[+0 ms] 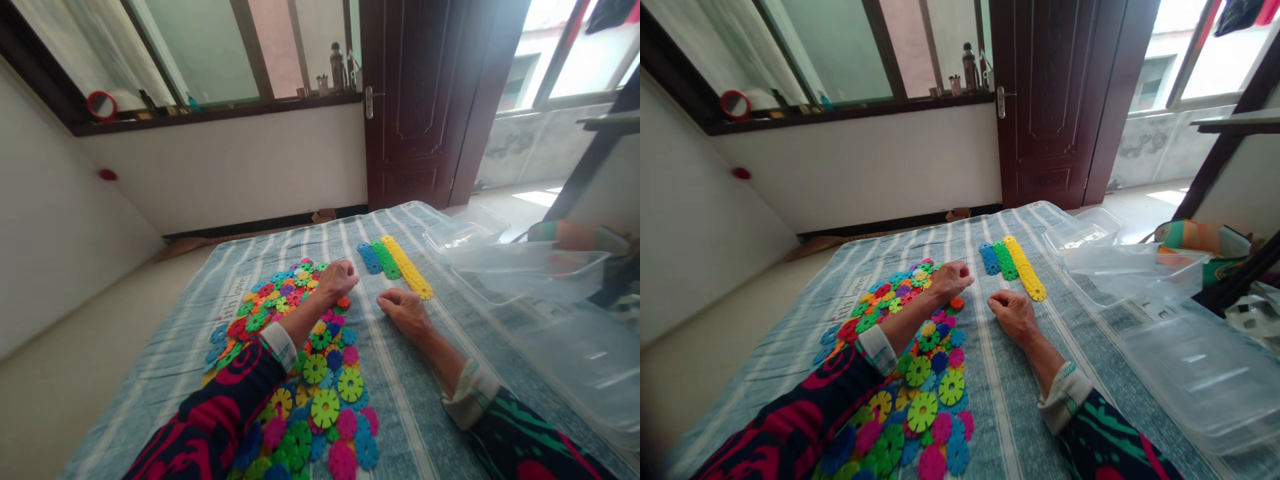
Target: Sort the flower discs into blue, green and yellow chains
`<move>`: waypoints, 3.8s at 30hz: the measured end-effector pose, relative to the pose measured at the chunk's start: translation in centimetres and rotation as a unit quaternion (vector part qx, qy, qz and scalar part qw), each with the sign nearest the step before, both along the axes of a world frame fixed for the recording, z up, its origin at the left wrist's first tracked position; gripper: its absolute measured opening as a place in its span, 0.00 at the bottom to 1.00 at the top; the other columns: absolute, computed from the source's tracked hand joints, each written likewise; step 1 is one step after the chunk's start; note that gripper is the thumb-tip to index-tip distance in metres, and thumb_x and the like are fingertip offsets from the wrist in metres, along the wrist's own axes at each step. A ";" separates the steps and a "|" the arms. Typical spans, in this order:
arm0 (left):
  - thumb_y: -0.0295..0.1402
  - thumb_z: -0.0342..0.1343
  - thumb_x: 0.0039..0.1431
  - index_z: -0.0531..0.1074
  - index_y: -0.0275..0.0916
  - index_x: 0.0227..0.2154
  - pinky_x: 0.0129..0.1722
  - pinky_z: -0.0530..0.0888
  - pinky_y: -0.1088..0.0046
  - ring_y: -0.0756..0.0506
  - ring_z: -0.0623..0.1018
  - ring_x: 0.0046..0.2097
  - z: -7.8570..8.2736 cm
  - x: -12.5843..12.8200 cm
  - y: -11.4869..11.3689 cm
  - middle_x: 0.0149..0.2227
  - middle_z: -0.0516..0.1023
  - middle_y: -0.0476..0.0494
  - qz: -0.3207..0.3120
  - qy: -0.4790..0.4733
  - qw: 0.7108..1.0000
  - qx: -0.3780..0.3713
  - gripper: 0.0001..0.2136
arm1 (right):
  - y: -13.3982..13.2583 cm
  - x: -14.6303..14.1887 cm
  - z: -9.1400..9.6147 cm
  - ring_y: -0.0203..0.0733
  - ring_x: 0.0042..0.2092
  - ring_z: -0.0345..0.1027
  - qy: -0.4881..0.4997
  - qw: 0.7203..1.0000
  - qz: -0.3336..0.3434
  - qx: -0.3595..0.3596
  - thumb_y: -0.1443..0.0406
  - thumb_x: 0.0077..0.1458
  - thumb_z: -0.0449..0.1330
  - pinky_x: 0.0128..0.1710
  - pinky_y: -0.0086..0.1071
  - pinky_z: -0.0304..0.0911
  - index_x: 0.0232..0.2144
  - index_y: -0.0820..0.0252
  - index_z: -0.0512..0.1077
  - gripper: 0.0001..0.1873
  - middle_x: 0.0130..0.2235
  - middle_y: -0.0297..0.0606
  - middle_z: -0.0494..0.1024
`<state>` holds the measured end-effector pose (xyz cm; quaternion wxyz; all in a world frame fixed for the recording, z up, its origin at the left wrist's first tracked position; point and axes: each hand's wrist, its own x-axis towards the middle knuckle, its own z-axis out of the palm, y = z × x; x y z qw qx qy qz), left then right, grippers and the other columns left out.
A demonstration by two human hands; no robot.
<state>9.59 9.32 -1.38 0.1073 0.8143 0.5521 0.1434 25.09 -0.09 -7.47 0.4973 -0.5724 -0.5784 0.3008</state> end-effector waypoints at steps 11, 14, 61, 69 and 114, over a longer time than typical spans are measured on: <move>0.28 0.51 0.46 0.65 0.38 0.20 0.26 0.57 0.76 0.52 0.65 0.26 3.5 -12.1 -10.7 0.22 0.65 0.53 -0.113 0.083 0.985 -0.105 0.03 | -0.7 0.3 0.0 0.40 0.30 0.68 -0.016 1.000 -0.008 -0.013 0.57 0.46 0.58 0.34 0.32 0.60 0.25 0.60 0.77 0.14 0.25 0.35 0.76; 0.28 0.51 0.47 0.66 0.38 0.21 0.29 0.60 0.76 0.50 0.68 0.29 3.7 -13.8 -13.0 0.25 0.69 0.51 -0.136 0.108 0.977 -0.126 0.03 | -0.9 0.3 0.1 0.40 0.30 0.68 -0.018 1.000 -0.011 -0.018 0.56 0.46 0.58 0.34 0.32 0.60 0.25 0.60 0.77 0.14 0.25 0.35 0.76; 0.28 0.52 0.40 0.69 0.37 0.21 0.24 0.60 0.77 0.52 0.66 0.25 3.3 -14.3 -13.5 0.21 0.67 0.54 -0.068 -0.051 0.965 -0.250 0.02 | -1.2 0.4 0.4 0.43 0.33 0.69 -0.035 0.999 -0.026 -0.027 0.55 0.43 0.59 0.36 0.33 0.61 0.25 0.60 0.77 0.15 0.28 0.37 0.78; 0.34 0.55 0.42 0.69 0.37 0.20 0.27 0.63 0.77 0.52 0.67 0.26 3.4 -13.3 -11.2 0.21 0.68 0.54 0.002 -0.134 0.974 -0.180 0.05 | -1.2 0.2 0.7 0.41 0.31 0.68 -0.030 0.999 -0.026 -0.023 0.56 0.45 0.58 0.34 0.32 0.61 0.24 0.60 0.76 0.14 0.26 0.35 0.77; 0.32 0.58 0.49 0.72 0.38 0.34 0.39 0.68 0.70 0.44 0.74 0.40 -2.8 4.7 2.2 0.36 0.76 0.43 0.031 -0.055 0.997 0.046 0.08 | 0.1 -0.5 0.2 0.37 0.28 0.67 -0.027 1.000 -0.015 0.001 0.61 0.49 0.57 0.31 0.28 0.58 0.23 0.58 0.76 0.10 0.23 0.32 0.75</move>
